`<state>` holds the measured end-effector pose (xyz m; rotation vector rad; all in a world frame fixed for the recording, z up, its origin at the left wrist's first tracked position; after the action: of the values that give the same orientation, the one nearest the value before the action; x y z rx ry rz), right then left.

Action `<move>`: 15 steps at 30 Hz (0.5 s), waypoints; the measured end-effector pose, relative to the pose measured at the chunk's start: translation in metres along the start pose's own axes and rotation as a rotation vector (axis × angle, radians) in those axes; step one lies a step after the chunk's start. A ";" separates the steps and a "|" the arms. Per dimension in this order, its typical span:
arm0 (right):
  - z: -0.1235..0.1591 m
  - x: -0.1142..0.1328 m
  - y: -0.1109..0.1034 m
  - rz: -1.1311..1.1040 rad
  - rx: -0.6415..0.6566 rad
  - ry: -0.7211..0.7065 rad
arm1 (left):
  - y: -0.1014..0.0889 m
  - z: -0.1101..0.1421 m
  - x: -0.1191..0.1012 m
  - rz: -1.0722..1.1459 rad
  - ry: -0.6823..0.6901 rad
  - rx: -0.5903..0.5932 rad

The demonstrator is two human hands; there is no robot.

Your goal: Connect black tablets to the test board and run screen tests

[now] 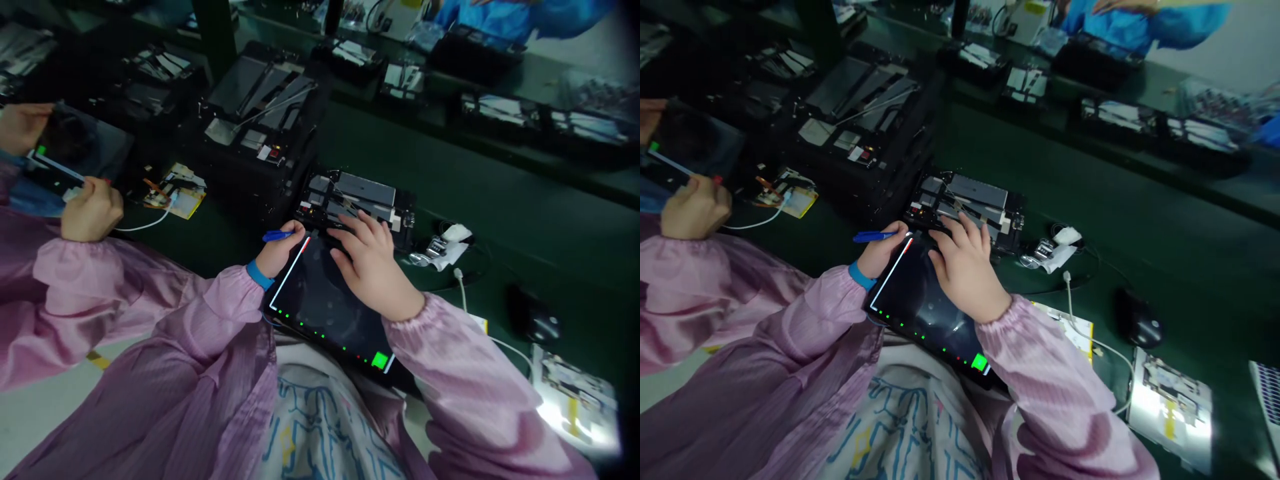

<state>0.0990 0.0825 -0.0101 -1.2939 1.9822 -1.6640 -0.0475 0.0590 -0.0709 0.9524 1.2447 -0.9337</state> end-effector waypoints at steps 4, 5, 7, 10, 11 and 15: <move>-0.034 0.005 0.014 -0.094 0.024 0.001 | -0.002 0.001 -0.002 -0.025 0.030 0.016; -0.039 0.006 0.016 -0.112 0.024 0.002 | -0.003 0.001 -0.002 -0.033 0.035 0.019; -0.046 0.009 0.018 -0.144 0.009 0.000 | -0.003 0.001 -0.002 -0.048 0.041 0.021; -0.043 0.015 0.011 -0.176 -0.035 -0.020 | -0.003 0.001 -0.004 -0.077 0.050 0.019; -0.038 0.018 0.007 -0.186 -0.042 -0.035 | -0.003 0.001 -0.005 -0.088 0.055 0.019; 0.002 0.027 -0.015 -0.272 -0.007 -0.082 | -0.003 0.001 -0.008 -0.132 0.040 0.007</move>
<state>0.0918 0.0616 0.0116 -1.6686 1.8334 -1.6874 -0.0507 0.0571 -0.0633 0.9066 1.3520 -1.0274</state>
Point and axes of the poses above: each hand's wrist, its own z-axis away from the middle knuckle, its own y-axis out of the palm, x = y × z, the point moved 7 cm from there along -z, towards the middle knuckle, and after that the axes turned 6 degrees about -x, right-handed, at the moved point
